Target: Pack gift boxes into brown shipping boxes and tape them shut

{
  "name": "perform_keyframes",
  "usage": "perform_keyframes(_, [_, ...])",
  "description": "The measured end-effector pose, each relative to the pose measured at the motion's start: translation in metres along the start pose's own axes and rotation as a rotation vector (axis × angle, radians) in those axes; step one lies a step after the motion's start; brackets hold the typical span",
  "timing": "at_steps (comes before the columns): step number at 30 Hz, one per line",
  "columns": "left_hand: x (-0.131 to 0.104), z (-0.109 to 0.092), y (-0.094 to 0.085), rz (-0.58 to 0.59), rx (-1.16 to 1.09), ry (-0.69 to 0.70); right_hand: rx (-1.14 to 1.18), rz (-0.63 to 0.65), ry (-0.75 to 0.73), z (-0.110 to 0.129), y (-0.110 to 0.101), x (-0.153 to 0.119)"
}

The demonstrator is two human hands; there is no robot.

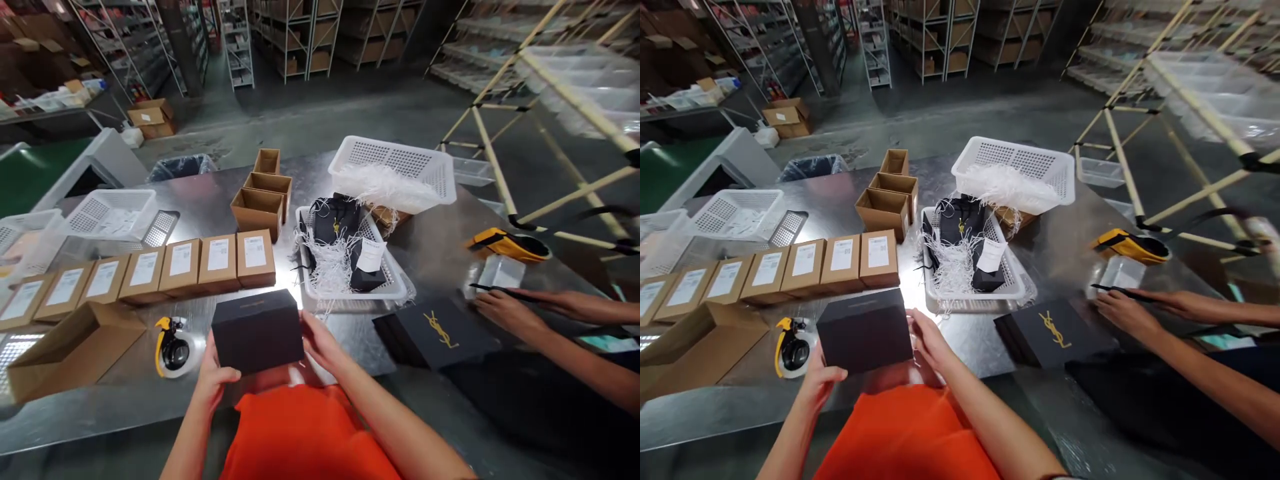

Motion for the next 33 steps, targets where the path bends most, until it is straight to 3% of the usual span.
perform_keyframes(2, [-0.007, -0.006, 0.011, 0.021, 0.066, 0.02, -0.149, 0.008, -0.025, 0.02, -0.009, 0.015])
perform_keyframes(4, [-0.014, -0.011, 0.019, -0.019, 0.114, 0.151, -0.364, -0.102, -0.146, 0.048, -0.027, 0.033])
perform_keyframes(7, [-0.021, -0.019, 0.023, 0.005, 0.302, 0.508, -0.527, -0.328, -0.412, 0.098, -0.066, 0.062])
perform_keyframes(10, [-0.02, -0.027, 0.017, 0.238, 0.619, 0.944, -0.741, -0.478, -0.567, 0.141, -0.095, 0.079])
perform_keyframes(13, [-0.016, -0.031, 0.009, 0.421, 0.906, 1.27, -0.972, -0.457, -0.524, 0.15, -0.094, 0.073])
perform_keyframes(15, [-0.015, -0.031, 0.006, 0.472, 0.992, 1.34, -0.942, -0.271, -0.463, 0.136, -0.077, 0.057])
perform_keyframes(17, [-0.016, -0.03, 0.007, 0.452, 0.956, 1.263, -0.826, 0.063, -0.467, 0.116, -0.055, 0.035])
perform_keyframes(19, [-0.016, -0.029, 0.009, 0.366, 0.841, 0.982, -0.818, 0.293, -0.573, 0.1, -0.037, 0.012])
perform_keyframes(22, [-0.013, -0.026, 0.011, 0.252, 0.62, 0.374, -1.007, 0.396, -0.757, 0.095, -0.023, -0.01])
perform_keyframes(24, [-0.009, -0.023, 0.009, 0.206, 0.485, 0.075, -1.144, 0.484, -0.81, 0.097, -0.019, -0.016])
perform_keyframes(27, [-0.003, -0.018, 0.002, 0.178, 0.351, -0.114, -1.255, 0.588, -0.806, 0.097, -0.017, -0.015])
perform_keyframes(33, [0.004, -0.013, -0.013, 0.188, 0.288, -0.259, -1.304, 0.712, -0.707, 0.086, -0.014, -0.012])
Point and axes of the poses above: each hand's wrist, its own x-axis towards the middle knuckle, its own y-axis out of the palm, z = x × y, the point moved 1 cm from there along x, towards the middle knuckle, and after that the axes turned 14 degrees about -x, right-handed, at the moved point
